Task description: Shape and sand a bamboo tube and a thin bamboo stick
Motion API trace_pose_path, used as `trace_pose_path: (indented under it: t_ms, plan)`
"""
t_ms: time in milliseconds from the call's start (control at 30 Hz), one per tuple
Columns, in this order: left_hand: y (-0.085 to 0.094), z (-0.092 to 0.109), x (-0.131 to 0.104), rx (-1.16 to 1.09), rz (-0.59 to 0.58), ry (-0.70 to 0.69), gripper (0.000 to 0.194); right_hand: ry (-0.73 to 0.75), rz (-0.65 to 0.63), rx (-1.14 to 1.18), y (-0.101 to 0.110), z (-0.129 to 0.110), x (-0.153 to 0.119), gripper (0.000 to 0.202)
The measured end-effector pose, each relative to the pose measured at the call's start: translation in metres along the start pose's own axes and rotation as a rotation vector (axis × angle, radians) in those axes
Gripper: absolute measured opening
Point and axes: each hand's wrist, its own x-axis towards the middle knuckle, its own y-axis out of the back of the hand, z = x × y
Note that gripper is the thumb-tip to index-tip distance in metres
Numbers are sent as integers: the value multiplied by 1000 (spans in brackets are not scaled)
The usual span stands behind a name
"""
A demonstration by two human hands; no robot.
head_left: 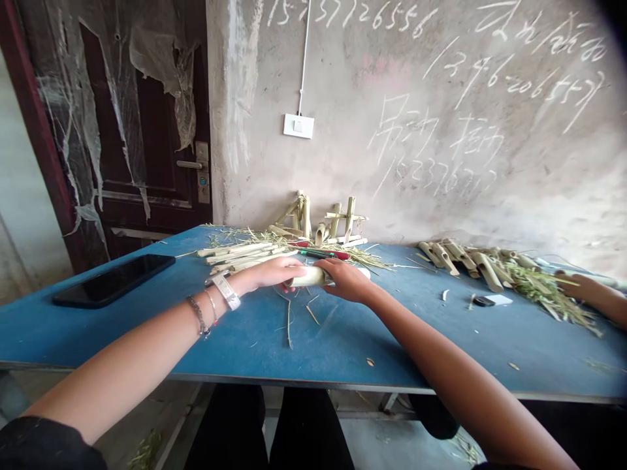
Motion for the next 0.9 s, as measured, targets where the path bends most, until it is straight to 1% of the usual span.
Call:
trace_pose_path:
  t_ms: [100,267,333,467,567,700,800,900]
  plan:
    - [-1,0,-1,22,3,-12,48,16,6,-3,3,-8,1,50]
    - [-2,-2,2,87,-48,-12,48,2,-34,-9,1,-1,-1,47]
    - [-2,-3,3,130,-43,-16,46,16,-47,-9,-1,0,-1,47]
    - [-4,-3,2,324,-39,-33,47,51,-65,2,-4,0,-1,47]
    - [-5,1,-2,437,-41,-49,46,43,-68,4,-5,1,-1,46]
    - [-5,2,-5,530,17,-88,43,27,-74,-6,-4,0,-1,45]
    - [-6,-2,-4,708,71,-151,41,19,-75,-15,-3,-1,-1,44]
    - [-8,-6,-2,843,105,-164,39,17,-78,-18,-3,-1,-2,44]
